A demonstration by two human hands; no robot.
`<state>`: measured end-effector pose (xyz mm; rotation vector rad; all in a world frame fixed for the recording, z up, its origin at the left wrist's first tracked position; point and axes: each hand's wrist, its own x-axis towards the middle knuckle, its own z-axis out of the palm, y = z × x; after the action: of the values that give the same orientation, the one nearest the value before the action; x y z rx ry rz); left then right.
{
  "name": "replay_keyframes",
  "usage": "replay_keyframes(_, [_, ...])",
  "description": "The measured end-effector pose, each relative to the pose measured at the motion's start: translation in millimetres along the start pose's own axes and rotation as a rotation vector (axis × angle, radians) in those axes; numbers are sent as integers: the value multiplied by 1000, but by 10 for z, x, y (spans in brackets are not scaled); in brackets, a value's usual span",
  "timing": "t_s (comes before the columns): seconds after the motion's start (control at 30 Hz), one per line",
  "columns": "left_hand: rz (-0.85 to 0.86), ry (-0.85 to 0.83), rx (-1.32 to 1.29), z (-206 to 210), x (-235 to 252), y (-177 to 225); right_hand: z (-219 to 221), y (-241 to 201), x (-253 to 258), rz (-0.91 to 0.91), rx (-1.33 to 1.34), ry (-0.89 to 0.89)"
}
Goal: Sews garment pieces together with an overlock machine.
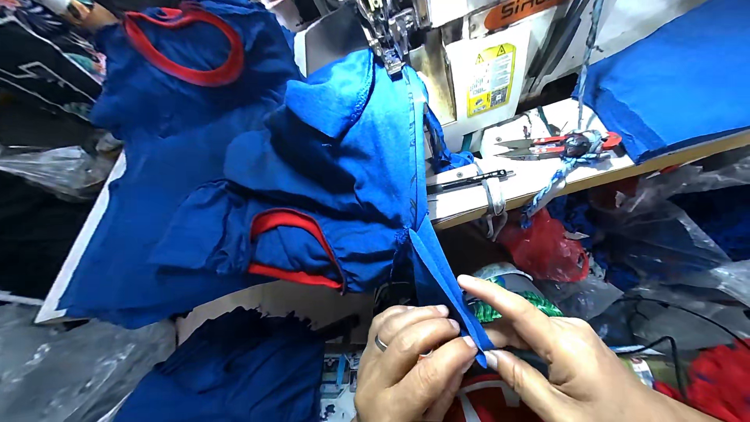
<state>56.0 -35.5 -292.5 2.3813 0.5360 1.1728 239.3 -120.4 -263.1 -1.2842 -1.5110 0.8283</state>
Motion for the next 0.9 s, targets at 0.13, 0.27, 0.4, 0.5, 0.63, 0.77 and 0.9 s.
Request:
replay_keyframes(0.13, [83, -28, 88, -42, 49, -4, -5, -22, -2, 3, -21, 2])
replay_keyframes(0.27, [156, -61, 175, -72, 65, -37, -49, -49, 27, 86, 100, -72])
replay_keyframes(0.4, [206, -92, 177, -132, 93, -42, -230, -130, 89, 277, 386, -262])
replay_keyframes(0.5, [241, -84, 181, -130, 106, -64, -300, -170, 115, 321, 496, -328])
replay_keyframes(0.63, [267, -73, 177, -137, 139, -60, -296, -138, 105, 137, 300, -343])
replay_keyframes(0.77, [236, -71, 125, -182, 190, -6, -186, -13, 126, -277, -180, -67])
replay_keyframes(0.9, [202, -89, 45, -247, 208, 52, -216, 91, 264, -628, -412, 40])
